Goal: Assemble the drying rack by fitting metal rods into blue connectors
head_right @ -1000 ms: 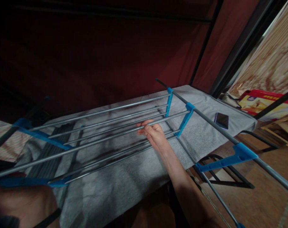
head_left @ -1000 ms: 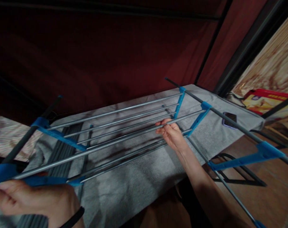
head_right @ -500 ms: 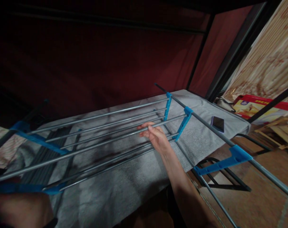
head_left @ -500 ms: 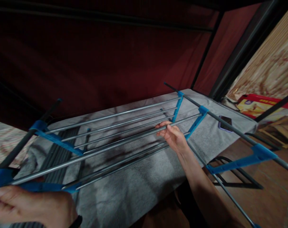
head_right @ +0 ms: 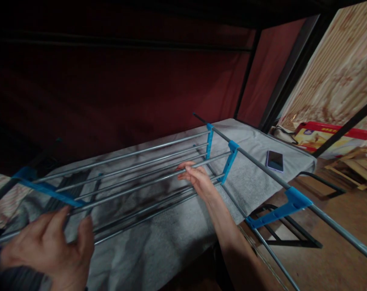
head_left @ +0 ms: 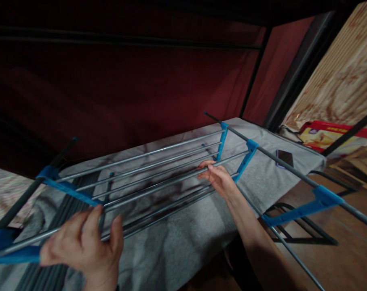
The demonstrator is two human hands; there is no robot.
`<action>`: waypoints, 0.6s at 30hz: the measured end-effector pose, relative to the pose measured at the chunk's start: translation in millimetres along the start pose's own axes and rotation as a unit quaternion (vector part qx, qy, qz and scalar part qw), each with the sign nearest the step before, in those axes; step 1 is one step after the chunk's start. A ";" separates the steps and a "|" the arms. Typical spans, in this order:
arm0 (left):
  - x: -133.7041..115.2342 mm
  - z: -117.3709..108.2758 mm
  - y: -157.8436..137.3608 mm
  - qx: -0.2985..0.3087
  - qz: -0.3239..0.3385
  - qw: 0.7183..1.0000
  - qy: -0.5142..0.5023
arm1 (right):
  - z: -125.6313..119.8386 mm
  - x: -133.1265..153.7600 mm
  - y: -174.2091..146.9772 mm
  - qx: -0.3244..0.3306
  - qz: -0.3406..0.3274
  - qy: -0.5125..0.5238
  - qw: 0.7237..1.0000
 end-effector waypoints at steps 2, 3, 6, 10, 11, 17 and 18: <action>-3.2 24.5 7.0 0.004 0.043 0.997 0.070 | -2.9 -0.8 -1.0 -0.002 0.011 -0.008 1.000; -3.8 31.4 8.5 -0.010 0.052 0.995 0.088 | -4.2 -0.6 -2.3 0.003 0.020 -0.018 1.000; -1.0 38.5 9.1 -0.016 0.041 0.995 0.090 | -7.2 2.8 -10.4 0.053 0.069 -0.101 0.991; 2.4 33.6 10.8 0.004 0.004 0.996 0.085 | -26.4 14.8 -25.3 0.089 0.138 -0.262 0.951; 2.0 33.2 11.9 0.005 0.002 0.996 0.084 | -36.1 20.8 -27.8 0.067 0.138 -0.286 0.946; 0.7 35.5 17.0 -0.011 -0.002 0.997 0.080 | -102.7 57.6 -55.6 -0.176 0.066 -0.461 0.868; 1.4 35.7 17.2 -0.010 -0.006 0.997 0.076 | -115.5 65.0 -64.1 -0.254 0.051 -0.488 0.833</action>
Point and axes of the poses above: each hand's wrist, its own y-axis towards the middle knuckle, its own z-axis out of the palm, x = y × z, the point moved 7 cm from there along y, towards the middle knuckle, and after that the axes turned 13 degrees about z, right-handed, at the moved point
